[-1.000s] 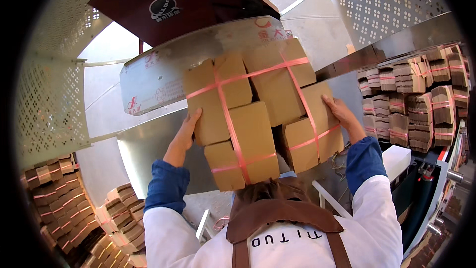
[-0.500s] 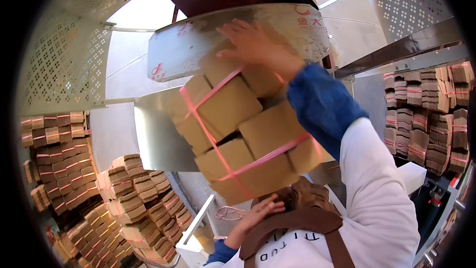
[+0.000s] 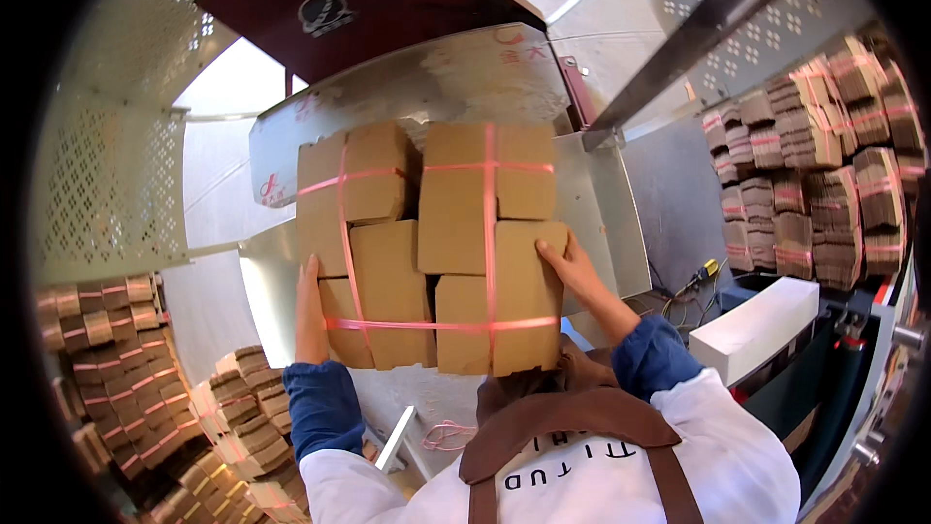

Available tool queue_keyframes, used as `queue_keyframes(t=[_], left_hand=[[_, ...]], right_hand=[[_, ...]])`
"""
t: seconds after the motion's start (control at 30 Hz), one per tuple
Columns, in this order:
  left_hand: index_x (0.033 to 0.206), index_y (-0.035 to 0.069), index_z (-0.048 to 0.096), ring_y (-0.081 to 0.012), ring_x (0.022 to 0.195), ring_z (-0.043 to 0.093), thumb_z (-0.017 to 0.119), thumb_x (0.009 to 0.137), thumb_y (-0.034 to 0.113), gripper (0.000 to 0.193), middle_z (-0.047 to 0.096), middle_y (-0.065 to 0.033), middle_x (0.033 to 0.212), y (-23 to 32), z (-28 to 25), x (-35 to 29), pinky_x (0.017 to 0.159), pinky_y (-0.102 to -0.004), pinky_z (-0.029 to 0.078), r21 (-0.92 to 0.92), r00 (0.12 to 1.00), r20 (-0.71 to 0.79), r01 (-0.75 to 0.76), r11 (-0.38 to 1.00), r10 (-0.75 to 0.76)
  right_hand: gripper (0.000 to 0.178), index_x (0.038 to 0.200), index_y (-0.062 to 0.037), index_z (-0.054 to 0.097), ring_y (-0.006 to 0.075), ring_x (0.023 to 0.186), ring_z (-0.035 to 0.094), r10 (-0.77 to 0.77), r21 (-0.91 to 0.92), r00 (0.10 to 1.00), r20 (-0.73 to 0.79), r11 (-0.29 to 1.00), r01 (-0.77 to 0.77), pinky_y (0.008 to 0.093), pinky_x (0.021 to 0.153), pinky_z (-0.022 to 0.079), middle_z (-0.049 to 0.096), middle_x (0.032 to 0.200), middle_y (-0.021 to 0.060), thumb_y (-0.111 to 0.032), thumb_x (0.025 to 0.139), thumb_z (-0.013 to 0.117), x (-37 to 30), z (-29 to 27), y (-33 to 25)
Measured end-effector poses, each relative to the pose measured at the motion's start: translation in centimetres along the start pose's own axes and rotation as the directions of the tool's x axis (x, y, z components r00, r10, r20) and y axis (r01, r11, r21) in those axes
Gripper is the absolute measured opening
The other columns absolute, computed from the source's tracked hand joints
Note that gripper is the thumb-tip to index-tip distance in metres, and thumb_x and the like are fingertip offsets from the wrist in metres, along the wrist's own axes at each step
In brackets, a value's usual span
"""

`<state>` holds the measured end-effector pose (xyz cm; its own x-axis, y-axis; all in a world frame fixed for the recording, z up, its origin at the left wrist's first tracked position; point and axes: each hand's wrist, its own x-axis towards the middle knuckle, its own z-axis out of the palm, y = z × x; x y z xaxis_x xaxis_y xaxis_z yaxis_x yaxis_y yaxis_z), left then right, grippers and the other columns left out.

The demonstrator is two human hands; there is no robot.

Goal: The person folds flat cardboard pieces into box shapes by hand and stacks them on a table. They then carry stacks of the folded boxes to a strapping machine, where they are secured with pink bands. The person repeats this process, moving between the table and the machine to assemble and bundle the boxes.

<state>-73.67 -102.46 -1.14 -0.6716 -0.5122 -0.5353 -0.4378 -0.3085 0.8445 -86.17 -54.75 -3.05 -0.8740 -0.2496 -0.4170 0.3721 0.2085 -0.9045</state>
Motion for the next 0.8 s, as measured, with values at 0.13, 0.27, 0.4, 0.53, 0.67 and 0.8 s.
queue_keyframes(t=[0.13, 0.27, 0.4, 0.53, 0.67, 0.8], left_hand=[[0.145, 0.004, 0.038, -0.0262, 0.123, 0.052, 0.056, 0.095, 0.048, 0.068, 0.052, -0.0126, 0.135, -0.2, 6.4, -3.1, 0.100, -0.0399, 0.046, -0.088, 0.999, -0.032, 0.030, 0.996, -0.033], [0.144, 0.004, 0.039, -0.0267, 0.123, 0.051, 0.057, 0.094, 0.051, 0.070, 0.051, -0.0128, 0.135, 0.6, 14.4, -6.3, 0.098, -0.0398, 0.047, -0.025, 0.994, -0.094, -0.059, 0.998, 0.057], [0.145, 0.004, 0.038, -0.0266, 0.123, 0.051, 0.061, 0.092, 0.051, 0.075, 0.050, -0.0125, 0.136, 0.7, 19.4, -5.8, 0.098, -0.0397, 0.047, -0.055, 0.995, -0.091, -0.049, 0.997, 0.043], [0.143, 0.003, 0.039, -0.0266, 0.120, 0.052, 0.062, 0.091, 0.050, 0.074, 0.050, -0.0122, 0.134, 2.6, 21.4, -4.2, 0.096, -0.0399, 0.047, -0.086, 0.989, -0.097, -0.121, 0.989, 0.112], [0.140, 0.005, 0.042, -0.0243, 0.121, 0.050, 0.065, 0.089, 0.051, 0.073, 0.052, -0.0098, 0.132, 1.6, 20.3, -2.1, 0.094, -0.0409, 0.045, -0.085, 0.990, -0.125, -0.074, 0.994, 0.063], [0.138, 0.008, 0.047, -0.0209, 0.118, 0.051, 0.064, 0.089, 0.051, 0.067, 0.054, -0.0066, 0.131, 4.3, 16.1, -0.9, 0.089, -0.0357, 0.044, 0.172, 0.995, 0.001, 0.099, 0.980, -0.100]], right_hand=[[0.086, 0.147, 0.0029, 0.032, 0.0302, 0.120, 0.058, -0.051, -0.149, 0.997, -0.064, 0.988, 0.041, 0.0348, 0.100, 0.045, 0.057, 0.130, 0.0244, -0.051, 0.089, 0.065, 3.4, -5.9, -4.0], [0.083, 0.145, 0.0040, 0.034, 0.0309, 0.115, 0.060, -0.096, -0.086, 0.991, -0.095, 0.992, 0.088, 0.0343, 0.097, 0.046, 0.060, 0.125, 0.0254, -0.050, 0.089, 0.064, 4.8, -12.2, -6.1], [0.080, 0.142, 0.0048, 0.038, 0.0302, 0.112, 0.062, -0.105, -0.121, 0.983, -0.151, 0.989, 0.087, 0.0342, 0.095, 0.047, 0.062, 0.122, 0.0246, -0.050, 0.090, 0.063, 6.3, -16.3, -6.0], [0.077, 0.138, 0.0048, 0.044, 0.0299, 0.111, 0.063, -0.091, -0.167, 0.978, -0.186, 0.984, 0.059, 0.0344, 0.094, 0.048, 0.063, 0.121, 0.0248, -0.050, 0.089, 0.064, 10.4, -16.3, -8.1], [0.074, 0.133, 0.0049, 0.049, 0.0299, 0.108, 0.064, -0.095, -0.221, 0.974, -0.206, 0.974, 0.048, 0.0354, 0.093, 0.048, 0.063, 0.121, 0.0247, -0.051, 0.088, 0.065, 11.9, -15.6, -8.1], [0.057, 0.131, 0.0013, 0.051, 0.0377, 0.120, 0.054, -0.551, -0.807, 0.796, -0.251, 0.573, 0.143, 0.0416, 0.100, 0.043, 0.060, 0.126, 0.0193, -0.024, 0.085, 0.072, 7.9, -12.0, -11.4]])
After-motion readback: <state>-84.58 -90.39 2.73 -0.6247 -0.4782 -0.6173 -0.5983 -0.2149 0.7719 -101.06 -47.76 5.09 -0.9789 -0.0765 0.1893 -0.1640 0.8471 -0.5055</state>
